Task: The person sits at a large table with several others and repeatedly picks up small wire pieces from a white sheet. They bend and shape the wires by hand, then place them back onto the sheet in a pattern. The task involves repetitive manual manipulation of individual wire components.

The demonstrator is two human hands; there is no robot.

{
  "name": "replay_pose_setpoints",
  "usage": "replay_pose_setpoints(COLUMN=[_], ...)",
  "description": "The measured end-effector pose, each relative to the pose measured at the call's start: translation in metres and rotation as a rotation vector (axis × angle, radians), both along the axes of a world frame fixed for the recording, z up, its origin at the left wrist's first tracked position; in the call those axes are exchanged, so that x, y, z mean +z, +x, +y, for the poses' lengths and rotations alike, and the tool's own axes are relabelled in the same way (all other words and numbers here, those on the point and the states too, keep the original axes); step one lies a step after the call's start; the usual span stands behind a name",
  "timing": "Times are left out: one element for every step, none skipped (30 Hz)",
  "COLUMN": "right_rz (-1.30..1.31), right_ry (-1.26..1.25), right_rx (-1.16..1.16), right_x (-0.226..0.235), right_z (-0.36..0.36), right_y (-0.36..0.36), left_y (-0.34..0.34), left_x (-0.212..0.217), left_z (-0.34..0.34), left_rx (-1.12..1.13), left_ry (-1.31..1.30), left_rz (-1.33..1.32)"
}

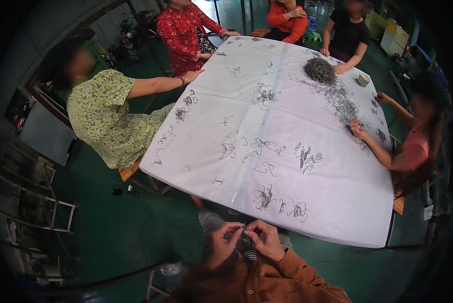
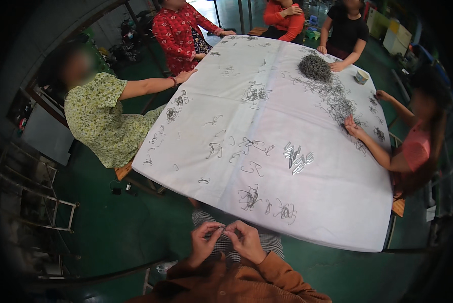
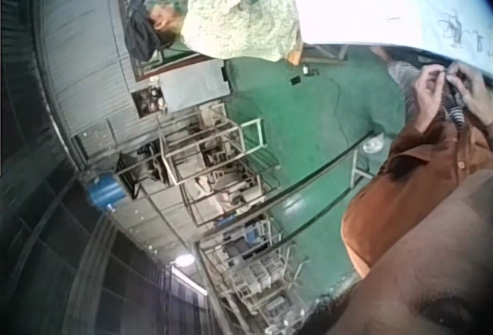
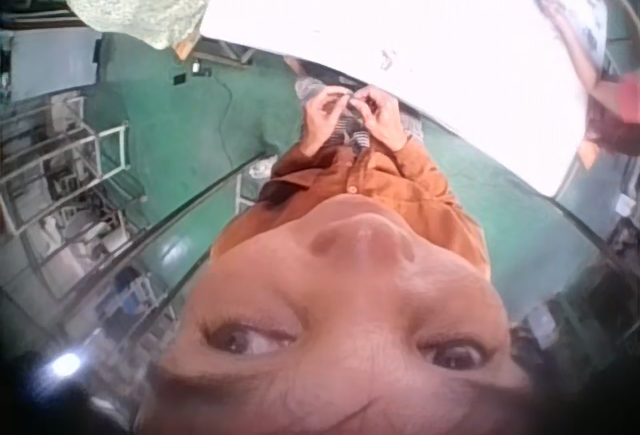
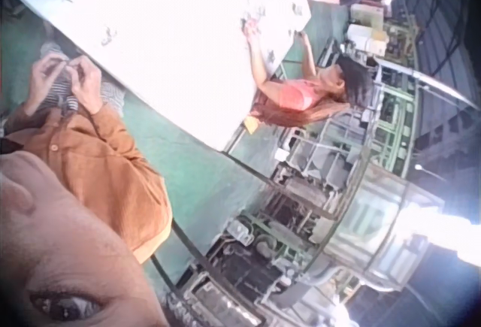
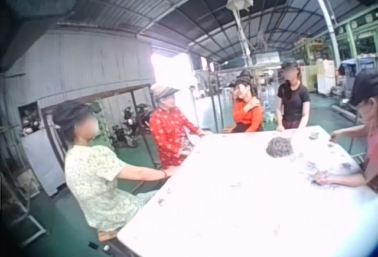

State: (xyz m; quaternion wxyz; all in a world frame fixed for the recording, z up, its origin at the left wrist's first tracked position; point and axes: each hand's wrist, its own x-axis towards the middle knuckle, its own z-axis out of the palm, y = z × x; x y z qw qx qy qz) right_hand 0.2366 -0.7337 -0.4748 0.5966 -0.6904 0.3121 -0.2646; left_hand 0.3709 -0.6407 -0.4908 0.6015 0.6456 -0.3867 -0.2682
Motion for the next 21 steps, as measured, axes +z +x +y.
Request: replay_pose_setpoints(right_rz=[-0.016, -0.033, -0.037, -0.040, -0.042, -0.046, -0.050, -0.055, -0.059, -0.063, -0.067, -0.071, -0.072, -0.074, -0.073, -0.067, -0.062, -0.091, -0.061, -0.038, -0.069], right_ry=[0.000, 0.001, 0.008, 0.017, 0.025, 0.020, 0.013, 0.007, 0.015, 0.019, 0.023, 0.023, 0.025, 0.028, 0.011, 0.006, 0.002, 0.034, 0.078, 0.106, 0.133], right_rx=[-0.005, -0.011, -0.020, -0.033, -0.046, -0.053, -0.061, -0.069, -0.074, -0.081, -0.087, -0.090, -0.094, -0.098, -0.103, -0.106, -0.108, -0.112, -0.105, -0.102, -0.086], right_x=[0.000, 0.000, 0.000, -0.002, -0.004, -0.004, -0.004, -0.004, -0.005, -0.008, -0.010, -0.010, -0.010, -0.010, -0.009, -0.009, -0.008, -0.007, -0.003, 0.000, -0.005], right_z=[0.001, 0.002, 0.002, 0.003, 0.004, 0.005, 0.005, 0.005, 0.006, 0.005, 0.004, 0.004, 0.004, 0.005, 0.004, 0.006, 0.006, 0.002, 0.000, -0.006, 0.000], right_y=[0.000, 0.000, 0.001, 0.000, 0.000, -0.001, 0.000, 0.000, -0.001, -0.002, -0.002, -0.002, -0.003, -0.003, -0.003, -0.004, -0.004, -0.002, 0.000, 0.002, -0.002], left_y=[-0.001, -0.001, -0.001, -0.002, -0.003, -0.003, -0.003, -0.003, -0.003, -0.003, -0.003, -0.003, -0.004, -0.005, -0.005, -0.007, -0.007, -0.004, -0.005, -0.003, -0.006], left_x=[0.000, 0.000, -0.001, -0.002, -0.003, -0.004, -0.004, -0.002, 0.002, 0.003, 0.003, 0.002, 0.002, 0.002, 0.002, 0.003, 0.004, 0.006, 0.009, 0.013, 0.006], left_z=[0.000, 0.000, 0.000, 0.000, 0.000, 0.000, -0.001, -0.001, -0.001, -0.002, -0.004, -0.005, -0.005, -0.005, -0.006, -0.002, -0.002, -0.008, -0.003, -0.012, -0.002], left_rx=[-0.002, 0.000, 0.002, 0.001, 0.000, -0.001, -0.003, -0.015, -0.027, -0.041, -0.038, -0.034, -0.030, -0.029, -0.028, -0.024, -0.026, -0.028, -0.033, -0.043, -0.057], left_ry=[-0.003, -0.001, 0.000, 0.003, 0.006, 0.009, 0.011, 0.020, 0.028, 0.032, 0.027, 0.021, 0.018, 0.024, 0.031, 0.051, 0.056, 0.062, 0.096, 0.079, 0.075], left_rz=[0.002, -0.002, -0.006, -0.008, -0.013, -0.017, -0.022, -0.028, -0.034, -0.040, -0.062, -0.085, -0.105, -0.096, -0.088, -0.075, -0.094, -0.113, -0.115, -0.088, -0.113])
